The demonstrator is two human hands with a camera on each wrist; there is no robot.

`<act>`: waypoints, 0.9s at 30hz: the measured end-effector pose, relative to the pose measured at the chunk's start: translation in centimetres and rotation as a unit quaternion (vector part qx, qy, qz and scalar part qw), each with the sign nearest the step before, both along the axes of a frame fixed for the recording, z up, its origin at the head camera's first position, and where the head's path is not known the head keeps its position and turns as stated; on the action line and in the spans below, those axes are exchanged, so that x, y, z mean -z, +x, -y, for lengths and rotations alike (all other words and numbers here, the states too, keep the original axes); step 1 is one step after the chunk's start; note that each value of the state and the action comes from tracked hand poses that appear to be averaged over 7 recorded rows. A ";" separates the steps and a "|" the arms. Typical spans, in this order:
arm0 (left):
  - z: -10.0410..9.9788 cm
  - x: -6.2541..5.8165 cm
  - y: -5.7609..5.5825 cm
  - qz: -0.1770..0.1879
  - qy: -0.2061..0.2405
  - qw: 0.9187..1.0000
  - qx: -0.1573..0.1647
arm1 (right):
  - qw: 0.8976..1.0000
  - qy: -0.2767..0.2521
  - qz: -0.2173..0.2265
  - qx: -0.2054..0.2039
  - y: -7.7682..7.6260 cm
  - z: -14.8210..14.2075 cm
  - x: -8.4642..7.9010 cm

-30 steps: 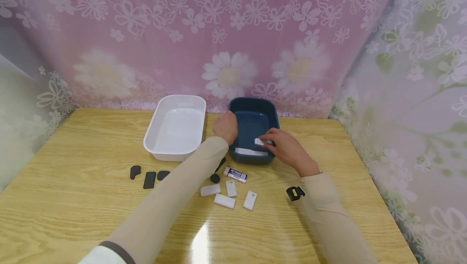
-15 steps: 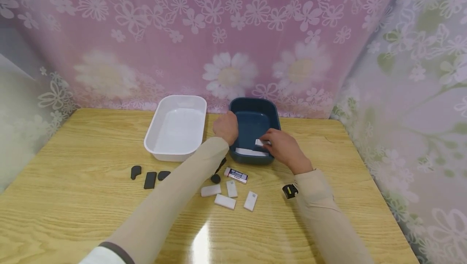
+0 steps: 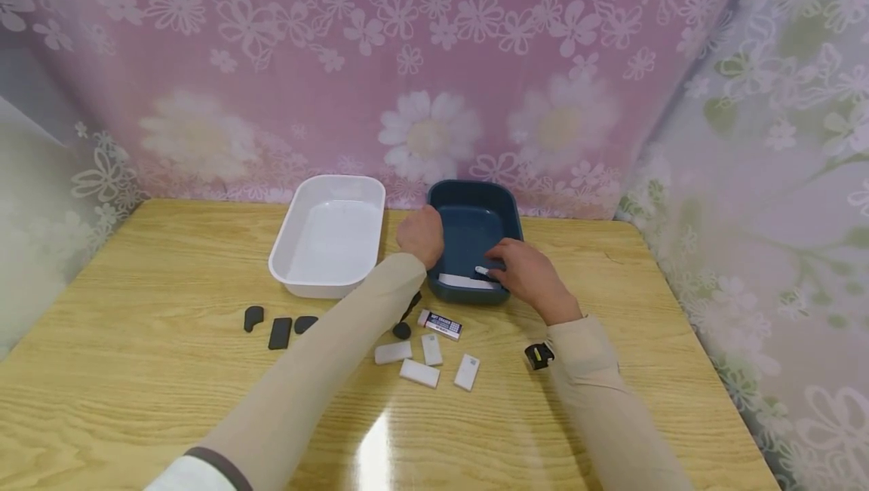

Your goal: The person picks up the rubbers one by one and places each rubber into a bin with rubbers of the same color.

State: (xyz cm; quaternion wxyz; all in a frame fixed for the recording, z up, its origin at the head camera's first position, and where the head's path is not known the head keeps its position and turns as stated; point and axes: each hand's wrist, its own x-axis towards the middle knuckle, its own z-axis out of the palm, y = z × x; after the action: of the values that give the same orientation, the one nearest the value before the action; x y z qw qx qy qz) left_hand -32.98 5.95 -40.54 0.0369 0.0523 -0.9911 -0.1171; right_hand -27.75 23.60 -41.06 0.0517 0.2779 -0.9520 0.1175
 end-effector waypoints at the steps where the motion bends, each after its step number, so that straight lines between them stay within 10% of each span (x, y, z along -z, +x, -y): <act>1: 0.0 0.0 0.0 0.000 0.001 1.000 -0.001 | 1.000 -0.004 0.002 0.001 0.0 0.0 0.0; 27: -0.2 -0.2 0.1 0.007 0.014 1.000 -0.008 | 0.993 -0.112 -0.021 -0.035 3.2 -1.0 -0.6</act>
State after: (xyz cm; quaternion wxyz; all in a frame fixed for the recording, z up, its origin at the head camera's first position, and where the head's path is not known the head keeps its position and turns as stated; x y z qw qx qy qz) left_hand -32.92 6.11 -40.37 0.0301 0.0614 -0.9891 -0.1305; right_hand -24.56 24.56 -40.44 0.0981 0.3059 -0.9214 0.2190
